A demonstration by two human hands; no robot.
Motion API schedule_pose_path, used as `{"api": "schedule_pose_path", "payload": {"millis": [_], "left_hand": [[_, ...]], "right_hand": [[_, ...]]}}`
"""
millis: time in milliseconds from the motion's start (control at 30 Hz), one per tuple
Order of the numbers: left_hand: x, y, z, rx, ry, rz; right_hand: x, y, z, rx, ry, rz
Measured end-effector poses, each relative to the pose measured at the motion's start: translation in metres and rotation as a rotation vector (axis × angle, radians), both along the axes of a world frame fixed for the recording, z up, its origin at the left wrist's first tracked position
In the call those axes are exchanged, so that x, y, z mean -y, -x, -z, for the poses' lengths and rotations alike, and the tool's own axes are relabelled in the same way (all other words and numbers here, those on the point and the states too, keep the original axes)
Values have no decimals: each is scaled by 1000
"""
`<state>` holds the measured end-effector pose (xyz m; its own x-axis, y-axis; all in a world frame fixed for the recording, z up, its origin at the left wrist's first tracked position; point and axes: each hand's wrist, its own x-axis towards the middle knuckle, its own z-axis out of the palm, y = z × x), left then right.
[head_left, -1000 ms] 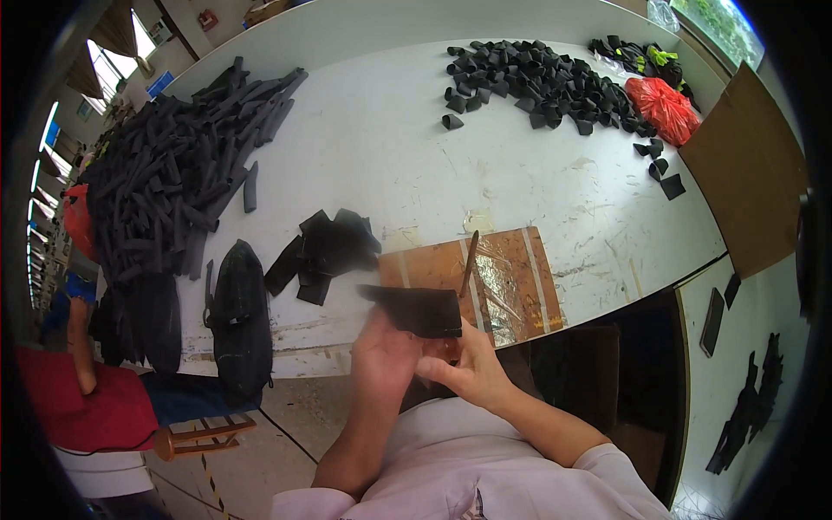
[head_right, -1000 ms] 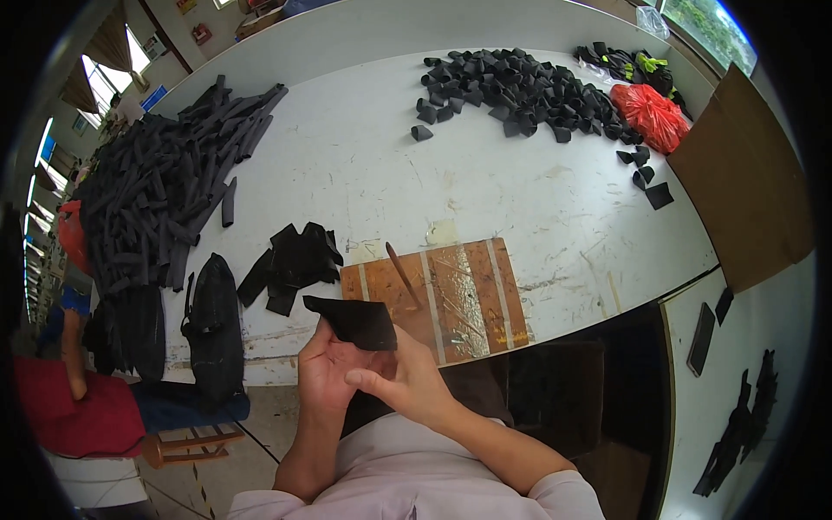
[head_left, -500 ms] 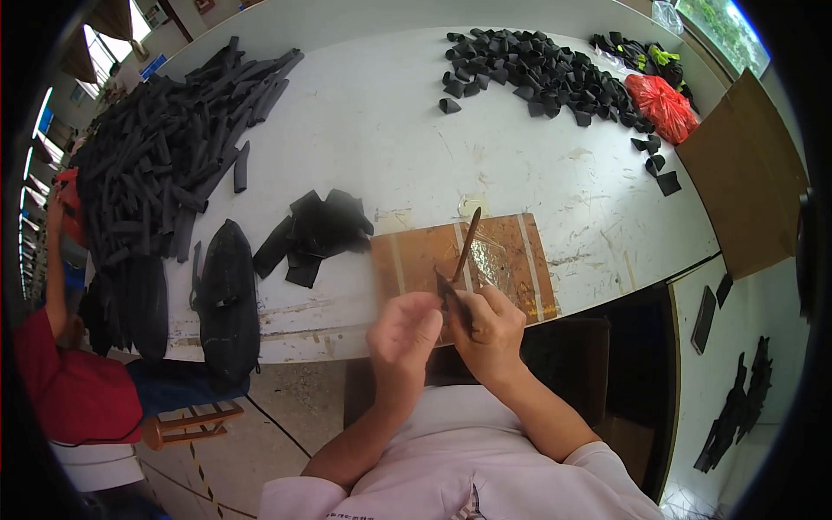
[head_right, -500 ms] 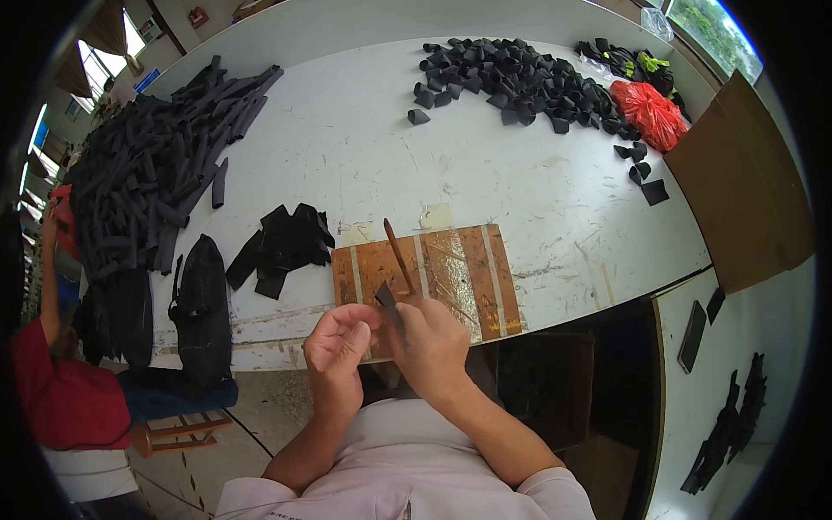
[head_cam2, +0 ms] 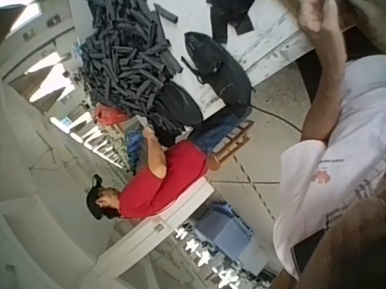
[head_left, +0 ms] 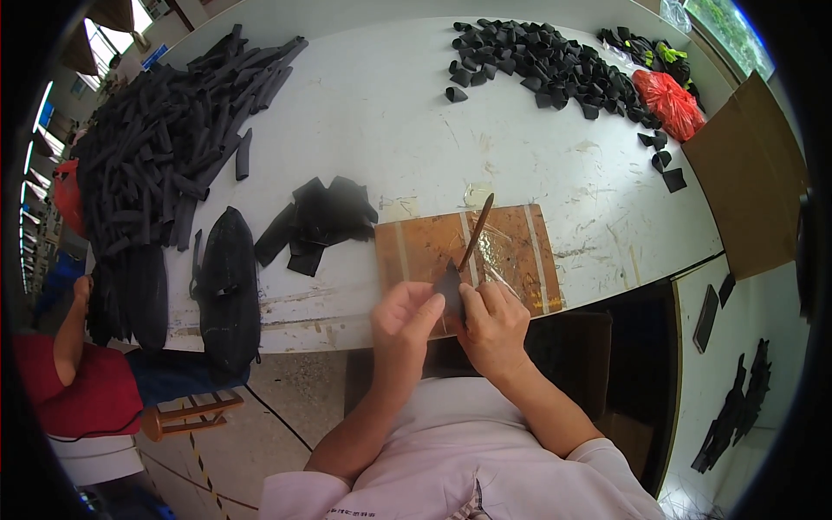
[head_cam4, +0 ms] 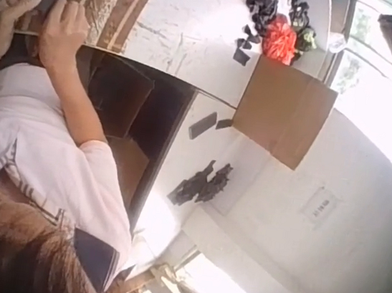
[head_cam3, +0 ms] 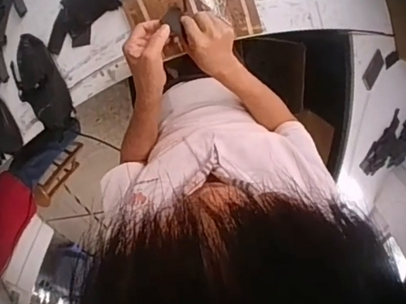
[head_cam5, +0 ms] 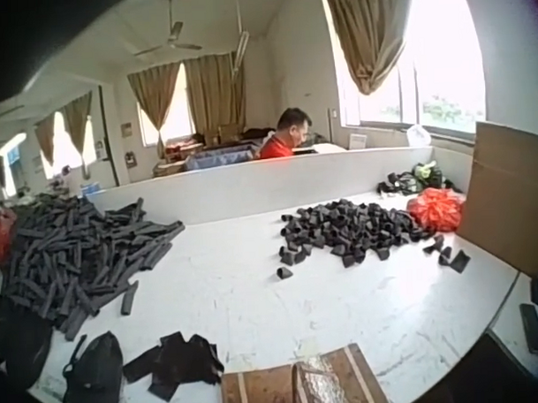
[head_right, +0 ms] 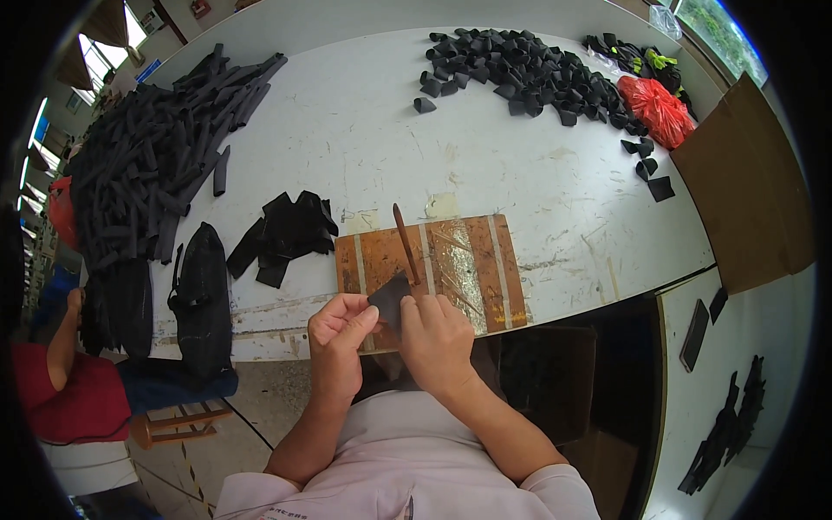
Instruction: Assembling and shaping small black foam components at a factory workbench by applying them to a template.
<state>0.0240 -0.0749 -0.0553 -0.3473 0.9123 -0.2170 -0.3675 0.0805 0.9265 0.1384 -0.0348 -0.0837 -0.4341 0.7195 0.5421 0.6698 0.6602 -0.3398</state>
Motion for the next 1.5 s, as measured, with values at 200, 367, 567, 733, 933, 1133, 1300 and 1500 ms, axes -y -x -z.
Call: {"api": "schedule_pose_path", "payload": {"millis": [200, 367, 567, 733, 933, 1133, 1300, 1500], "left_hand": [[0, 4, 13, 93, 12, 16], [0, 6, 16, 113, 12, 33], [2, 9, 10, -26, -16, 33], [6, 8, 12, -568, -119, 126], [1, -12, 34, -927, -250, -239], [-2, -1, 33, -59, 25, -187], [2, 15, 22, 721, -111, 118], [-7, 2, 20, -109, -101, -132]], "right_hand": [[0, 2, 2, 11, -63, 2], [2, 3, 0, 22, 2, -28], [-3, -8, -22, -175, 497, -174], [-8, -7, -20, -560, 869, -274], [0, 6, -16, -345, 439, -188], [1, 10, 3, -55, 203, 32], [-3, 5, -5, -339, 395, -67], [-2, 3, -5, -1220, 1509, -325]]}}
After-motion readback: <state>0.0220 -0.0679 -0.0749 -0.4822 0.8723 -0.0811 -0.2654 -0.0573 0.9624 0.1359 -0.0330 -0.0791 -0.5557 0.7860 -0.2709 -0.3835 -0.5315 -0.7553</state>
